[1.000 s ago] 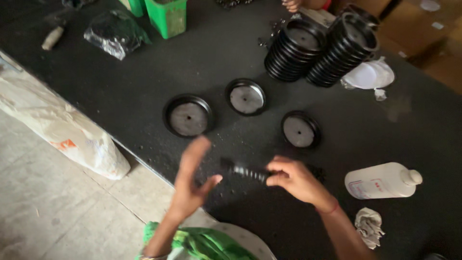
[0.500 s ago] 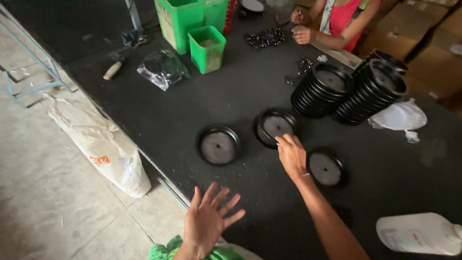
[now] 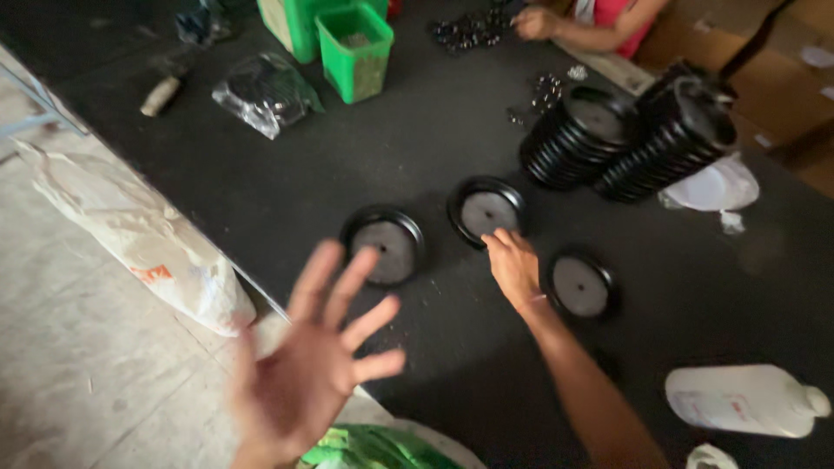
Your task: The person wipes the inner surfaces of black circular lamp parts with a cloth, pours liquid from a white bottle onto the cloth, and stacks the cleaned parts. The person also handles a plastic bag containing additional parts.
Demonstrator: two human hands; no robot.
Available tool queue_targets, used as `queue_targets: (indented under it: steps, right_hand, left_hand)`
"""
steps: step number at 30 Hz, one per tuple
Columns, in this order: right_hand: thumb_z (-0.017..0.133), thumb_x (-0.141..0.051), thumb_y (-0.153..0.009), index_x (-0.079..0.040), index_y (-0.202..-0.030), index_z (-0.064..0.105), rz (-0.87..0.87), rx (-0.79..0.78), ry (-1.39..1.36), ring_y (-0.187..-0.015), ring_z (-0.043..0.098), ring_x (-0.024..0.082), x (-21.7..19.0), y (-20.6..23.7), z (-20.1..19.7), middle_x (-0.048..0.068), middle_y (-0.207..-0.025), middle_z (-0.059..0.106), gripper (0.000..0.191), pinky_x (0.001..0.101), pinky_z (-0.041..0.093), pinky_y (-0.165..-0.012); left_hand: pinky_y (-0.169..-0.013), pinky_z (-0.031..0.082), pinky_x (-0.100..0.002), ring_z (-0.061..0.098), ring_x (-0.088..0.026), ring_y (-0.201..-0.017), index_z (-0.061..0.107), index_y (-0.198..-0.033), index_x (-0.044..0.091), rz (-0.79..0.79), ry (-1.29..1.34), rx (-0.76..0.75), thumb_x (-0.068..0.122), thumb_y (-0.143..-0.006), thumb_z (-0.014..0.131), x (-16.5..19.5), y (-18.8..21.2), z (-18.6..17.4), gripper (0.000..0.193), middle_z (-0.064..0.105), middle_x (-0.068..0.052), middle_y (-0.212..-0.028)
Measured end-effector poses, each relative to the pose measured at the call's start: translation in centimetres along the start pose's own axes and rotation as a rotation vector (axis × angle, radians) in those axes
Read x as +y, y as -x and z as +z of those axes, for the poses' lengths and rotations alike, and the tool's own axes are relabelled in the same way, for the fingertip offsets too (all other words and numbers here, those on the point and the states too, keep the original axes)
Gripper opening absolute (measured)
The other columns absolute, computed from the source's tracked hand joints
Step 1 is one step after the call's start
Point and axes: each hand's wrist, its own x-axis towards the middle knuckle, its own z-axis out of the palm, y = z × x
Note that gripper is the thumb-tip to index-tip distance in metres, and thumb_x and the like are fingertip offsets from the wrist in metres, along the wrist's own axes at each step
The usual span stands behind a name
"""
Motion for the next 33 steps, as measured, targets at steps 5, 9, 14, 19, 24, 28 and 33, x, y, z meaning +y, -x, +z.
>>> queue_targets:
  steps: [5,9,14,19,24,28,33]
  right_hand:
    - [0.065,-0.013,-0.093,-0.013,-0.109,0.074,0.005,-0.024,-0.023,-0.097,0.065,0.027,0.0,-0.1,0.2,0.003,-0.1,0.067,0.019,0.0409,0.053,-0.085]
    - [0.067,-0.015,-0.096,-0.012,-0.113,0.073,0.037,-0.066,-0.075,-0.1,0.066,0.029,-1.0,-0.7,-1.5,0.004,-0.103,0.068,0.018,0.0424,0.053,-0.088]
    - [0.076,-0.017,-0.082,-0.003,-0.119,0.069,0.062,0.102,-0.143,-0.108,0.064,0.036,-3.6,2.6,-4.9,0.014,-0.118,0.067,0.04,0.0474,0.05,-0.093]
    - [0.072,-0.01,-0.087,-0.01,-0.109,0.072,0.255,0.005,-0.46,-0.11,0.066,0.031,-8.2,13.1,-7.4,0.008,-0.116,0.07,0.022,0.0432,0.053,-0.097]
    - [0.071,-0.009,-0.091,-0.011,-0.105,0.075,0.529,0.053,-0.413,-0.108,0.068,0.03,-9.7,22.1,-9.0,0.009,-0.118,0.071,0.014,0.0401,0.057,-0.092]
    - [0.063,-0.009,-0.098,-0.008,-0.11,0.073,0.987,0.067,-0.361,-0.087,0.074,0.024,-5.6,26.6,-10.7,0.011,-0.114,0.07,0.016,0.0355,0.062,-0.073]
    - [0.068,-0.009,-0.097,-0.005,-0.112,0.074,1.018,0.208,-0.228,-0.081,0.073,0.024,-1.7,29.0,-12.1,0.013,-0.105,0.073,0.017,0.0358,0.06,-0.072]
  left_hand:
    - [-0.107,0.049,-0.051,0.063,-0.035,-0.125,0.038,-0.161,0.014,0.166,-0.416,-0.18,0.057,-0.103,0.054,2.2,-0.3,1.3,0.074,0.056,-0.017,-0.148]
    - [-0.106,0.048,-0.05,0.061,-0.033,-0.131,0.052,-0.149,0.008,0.232,-1.786,0.112,0.037,-0.095,0.072,0.6,-5.8,-7.2,0.064,0.063,-0.016,-0.142]
    - [-0.106,0.044,-0.052,0.06,-0.035,-0.129,0.068,-0.128,0.013,0.289,-2.202,0.001,0.022,-0.073,0.085,-4.0,-4.0,-15.3,0.059,0.069,-0.011,-0.132]
    - [-0.113,0.039,-0.051,0.057,-0.033,-0.135,0.068,-0.126,0.011,0.229,-2.464,-0.004,0.012,-0.076,0.081,-4.3,-1.9,-21.9,0.052,0.067,-0.011,-0.134]
    - [-0.128,0.036,-0.05,0.064,-0.026,-0.133,0.073,-0.115,0.016,0.304,-2.492,0.03,0.007,-0.093,0.075,-3.7,-2.5,-24.2,0.024,0.073,-0.004,-0.124]
    - [-0.112,0.05,-0.044,0.069,-0.021,-0.108,0.076,-0.115,0.012,0.315,-2.344,0.192,0.003,-0.098,0.076,-3.7,-2.9,-20.7,0.019,0.075,-0.007,-0.111]
    - [-0.087,0.058,-0.029,0.071,-0.014,-0.1,0.072,-0.121,0.005,0.231,-1.551,0.312,-0.002,-0.103,0.071,-6.1,0.3,-16.5,0.019,0.075,-0.009,-0.111]
